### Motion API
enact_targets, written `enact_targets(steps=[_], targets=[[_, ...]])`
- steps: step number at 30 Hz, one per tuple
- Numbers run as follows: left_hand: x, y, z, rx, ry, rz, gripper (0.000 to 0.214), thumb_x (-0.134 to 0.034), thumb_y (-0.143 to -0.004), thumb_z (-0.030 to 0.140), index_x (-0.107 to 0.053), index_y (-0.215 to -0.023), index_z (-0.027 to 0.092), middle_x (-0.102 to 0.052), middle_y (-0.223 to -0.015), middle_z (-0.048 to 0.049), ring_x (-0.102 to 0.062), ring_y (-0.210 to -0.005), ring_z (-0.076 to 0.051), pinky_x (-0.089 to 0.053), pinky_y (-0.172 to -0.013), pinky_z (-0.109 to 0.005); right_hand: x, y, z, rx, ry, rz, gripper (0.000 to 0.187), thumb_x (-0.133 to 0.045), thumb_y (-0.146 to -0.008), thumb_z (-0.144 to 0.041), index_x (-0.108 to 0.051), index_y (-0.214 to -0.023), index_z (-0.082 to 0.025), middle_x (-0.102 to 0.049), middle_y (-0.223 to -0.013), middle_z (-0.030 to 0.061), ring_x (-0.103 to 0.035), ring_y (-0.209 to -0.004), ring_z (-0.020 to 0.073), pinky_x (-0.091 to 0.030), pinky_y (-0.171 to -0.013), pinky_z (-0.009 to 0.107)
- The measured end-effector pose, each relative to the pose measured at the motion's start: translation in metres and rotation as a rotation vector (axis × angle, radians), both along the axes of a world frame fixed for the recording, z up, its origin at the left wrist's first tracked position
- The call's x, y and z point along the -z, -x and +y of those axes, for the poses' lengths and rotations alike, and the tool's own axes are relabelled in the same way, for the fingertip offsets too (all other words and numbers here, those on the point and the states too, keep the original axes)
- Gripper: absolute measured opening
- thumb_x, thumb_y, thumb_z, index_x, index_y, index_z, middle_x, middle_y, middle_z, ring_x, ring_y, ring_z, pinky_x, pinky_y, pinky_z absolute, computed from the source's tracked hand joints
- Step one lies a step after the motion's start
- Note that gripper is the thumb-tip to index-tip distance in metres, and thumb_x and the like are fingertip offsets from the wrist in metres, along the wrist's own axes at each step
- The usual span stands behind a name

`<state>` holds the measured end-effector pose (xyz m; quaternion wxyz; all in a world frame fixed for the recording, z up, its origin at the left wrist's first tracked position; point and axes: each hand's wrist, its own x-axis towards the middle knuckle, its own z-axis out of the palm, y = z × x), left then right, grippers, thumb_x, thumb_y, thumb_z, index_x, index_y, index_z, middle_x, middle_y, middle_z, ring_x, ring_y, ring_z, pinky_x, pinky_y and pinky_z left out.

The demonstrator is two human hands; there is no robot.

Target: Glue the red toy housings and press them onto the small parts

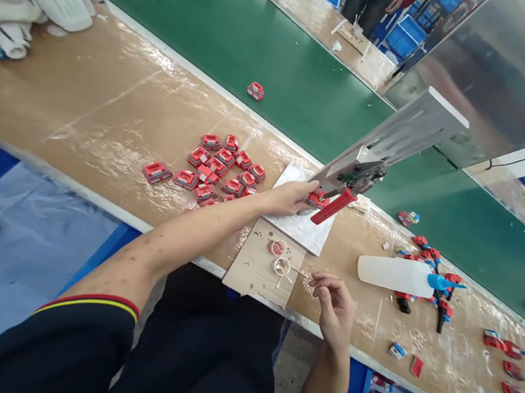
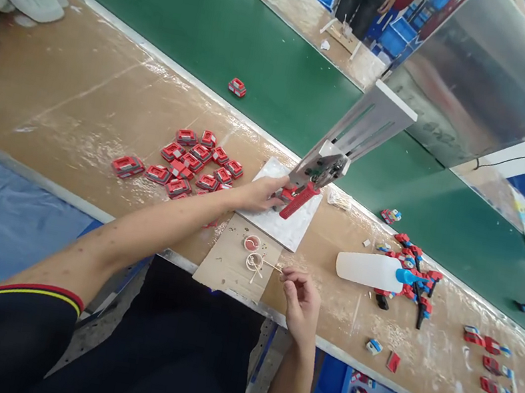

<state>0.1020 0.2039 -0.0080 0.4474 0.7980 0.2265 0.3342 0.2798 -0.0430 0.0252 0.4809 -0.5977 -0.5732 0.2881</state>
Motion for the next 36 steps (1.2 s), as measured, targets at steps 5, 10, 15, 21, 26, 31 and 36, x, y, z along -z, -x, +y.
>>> enact_targets(steps=[5,10,15,21,26,31,36], targets=[[-0.008,0.005,-0.001,0.035,-0.048,0.057,0.04,-0.065,-0.089,0.012,-0.062,-0.128,0.018,-0.075,-0.132,-0.0169,-0.072,-0.123,-0.029,-0.058,-0.103,-0.043,0.006,0.0,-0.011,0.024,0.023,-0.068,0.032,-0.069,-0.099,-0.049,-0.073,-0.083,-0.022,-0.078,-0.084,0.0083,-0.078,-0.083,0.0238,-0.062,-0.068,0.032],[-0.041,0.054,0.059,-0.127,-0.083,0.272,0.049,-0.076,-0.079,0.018,-0.066,-0.127,0.022,-0.078,-0.123,-0.0078,-0.073,-0.115,-0.025,-0.059,-0.1,-0.037,-0.003,-0.013,-0.021,0.038,-0.036,-0.087,0.025,-0.07,-0.098,-0.043,-0.073,-0.082,-0.024,-0.078,-0.084,0.0074,-0.08,-0.081,0.0252,-0.066,-0.068,0.033],[-0.077,0.095,0.163,-0.583,-0.063,0.404,0.037,-0.063,-0.08,0.006,-0.07,-0.116,0.012,-0.071,-0.127,-0.0195,-0.062,-0.131,-0.037,-0.043,-0.118,-0.058,0.004,-0.009,-0.025,0.063,-0.097,-0.135,0.014,-0.072,-0.095,-0.039,-0.073,-0.087,-0.027,-0.079,-0.09,0.0065,-0.079,-0.081,0.025,-0.064,-0.066,0.028],[-0.073,0.092,0.182,-0.569,-0.012,0.352,0.014,-0.078,-0.09,0.027,-0.073,-0.099,0.018,-0.072,-0.109,-0.001,-0.061,-0.124,-0.02,-0.04,-0.121,-0.034,0.014,0.014,-0.022,0.0,-0.075,-0.173,0.013,-0.072,-0.097,-0.035,-0.073,-0.106,-0.026,-0.077,-0.103,0.008,-0.074,-0.076,0.0203,-0.064,-0.066,0.029],[-0.061,0.099,0.174,-0.547,-0.016,0.214,0.03,-0.084,-0.09,0.046,-0.069,-0.089,0.021,-0.069,-0.101,0.0045,-0.06,-0.11,-0.012,-0.038,-0.124,-0.029,0.018,0.017,-0.012,-0.077,-0.09,-0.182,0.025,-0.073,-0.098,-0.036,-0.07,-0.12,-0.026,-0.074,-0.107,0.0088,-0.069,-0.075,0.0185,-0.061,-0.063,0.03],[-0.087,0.116,0.158,-0.712,-0.01,0.16,0.05,-0.101,-0.067,0.047,-0.072,-0.1,0.022,-0.067,-0.126,-0.0017,-0.062,-0.114,-0.021,-0.044,-0.126,-0.051,0.02,0.018,-0.003,-0.181,-0.098,-0.308,0.031,-0.076,-0.097,-0.036,-0.068,-0.125,-0.026,-0.076,-0.11,0.0089,-0.074,-0.093,0.0231,-0.063,-0.077,0.035],[-0.102,0.16,-0.006,-0.585,-0.108,-0.17,0.068,-0.099,-0.07,0.04,-0.068,-0.131,0.04,-0.075,-0.116,0.006,-0.07,-0.118,-0.027,-0.056,-0.114,-0.057,0.017,0.026,0.011,-0.26,-0.175,-0.423,0.012,-0.066,-0.103,-0.019,-0.074,-0.103,-0.027,-0.076,-0.089,0.0033,-0.069,-0.08,0.0189,-0.058,-0.069,0.032]])
